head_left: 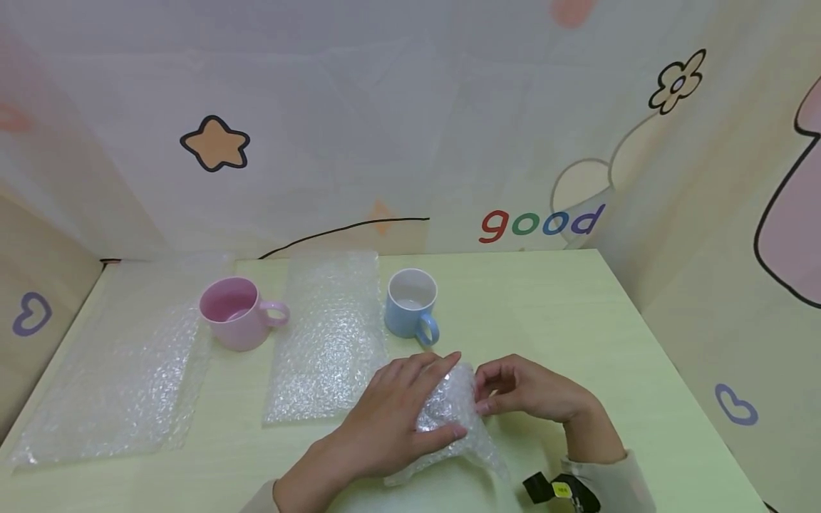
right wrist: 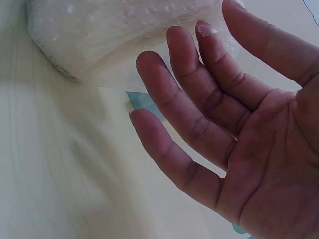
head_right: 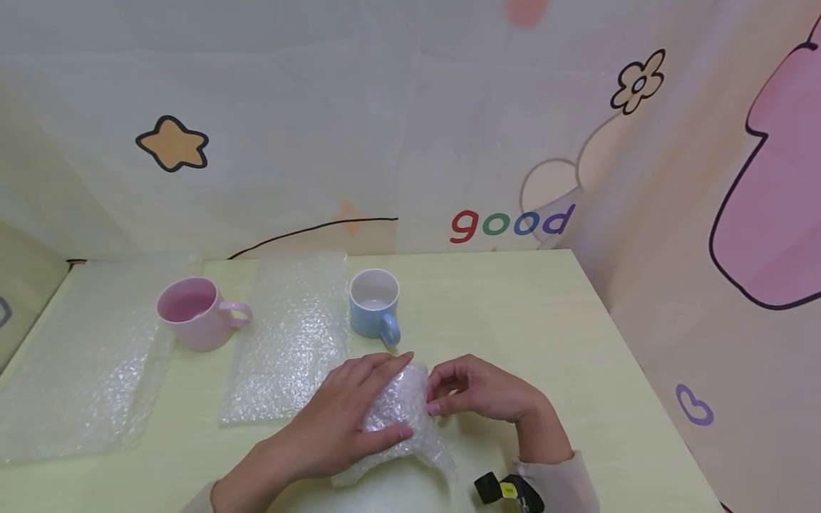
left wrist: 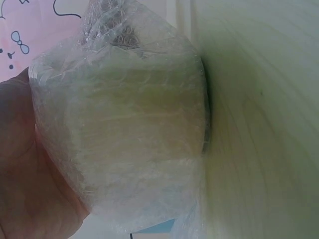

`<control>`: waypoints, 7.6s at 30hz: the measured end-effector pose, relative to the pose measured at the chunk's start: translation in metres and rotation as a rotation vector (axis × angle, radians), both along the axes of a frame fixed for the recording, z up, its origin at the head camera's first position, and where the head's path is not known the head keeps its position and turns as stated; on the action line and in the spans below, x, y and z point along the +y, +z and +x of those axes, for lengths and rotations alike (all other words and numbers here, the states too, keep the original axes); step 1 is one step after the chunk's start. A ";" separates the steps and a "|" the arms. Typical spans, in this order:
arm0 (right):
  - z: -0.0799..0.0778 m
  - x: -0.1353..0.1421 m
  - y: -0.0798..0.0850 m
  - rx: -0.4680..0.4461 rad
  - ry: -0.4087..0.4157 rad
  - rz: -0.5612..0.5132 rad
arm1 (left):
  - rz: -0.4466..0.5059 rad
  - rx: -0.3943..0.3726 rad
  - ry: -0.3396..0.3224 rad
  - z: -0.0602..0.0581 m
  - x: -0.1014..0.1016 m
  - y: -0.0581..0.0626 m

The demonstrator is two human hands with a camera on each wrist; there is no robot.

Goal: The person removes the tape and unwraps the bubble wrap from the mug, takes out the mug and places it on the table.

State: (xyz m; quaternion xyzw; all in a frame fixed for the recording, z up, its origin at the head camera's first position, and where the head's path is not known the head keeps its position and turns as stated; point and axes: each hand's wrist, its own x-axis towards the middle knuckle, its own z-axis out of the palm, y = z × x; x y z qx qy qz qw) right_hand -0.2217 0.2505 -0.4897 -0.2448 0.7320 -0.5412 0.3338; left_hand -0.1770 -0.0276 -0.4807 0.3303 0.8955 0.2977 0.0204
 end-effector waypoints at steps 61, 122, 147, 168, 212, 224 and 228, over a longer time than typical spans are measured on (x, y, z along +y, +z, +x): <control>0.004 0.017 0.017 0.147 0.066 -0.290 | -0.003 -0.011 -0.003 0.000 0.000 0.000; 0.002 -0.005 0.001 0.067 0.098 -0.061 | 0.012 0.006 -0.018 -0.001 -0.001 -0.001; 0.003 -0.005 0.003 0.108 0.010 0.080 | 0.066 0.003 -0.141 -0.007 -0.011 0.010; 0.020 -0.030 0.028 0.406 -0.170 0.161 | 0.153 -0.056 -0.176 -0.007 -0.024 0.020; 0.015 -0.036 0.021 0.269 -0.209 0.263 | 0.155 -0.102 -0.106 -0.003 -0.051 0.033; 0.016 -0.036 0.023 0.239 -0.214 0.256 | 0.163 -0.136 -0.070 0.004 -0.069 0.036; 0.017 -0.036 0.023 0.244 -0.211 0.251 | 0.161 -0.130 -0.065 0.007 -0.074 0.037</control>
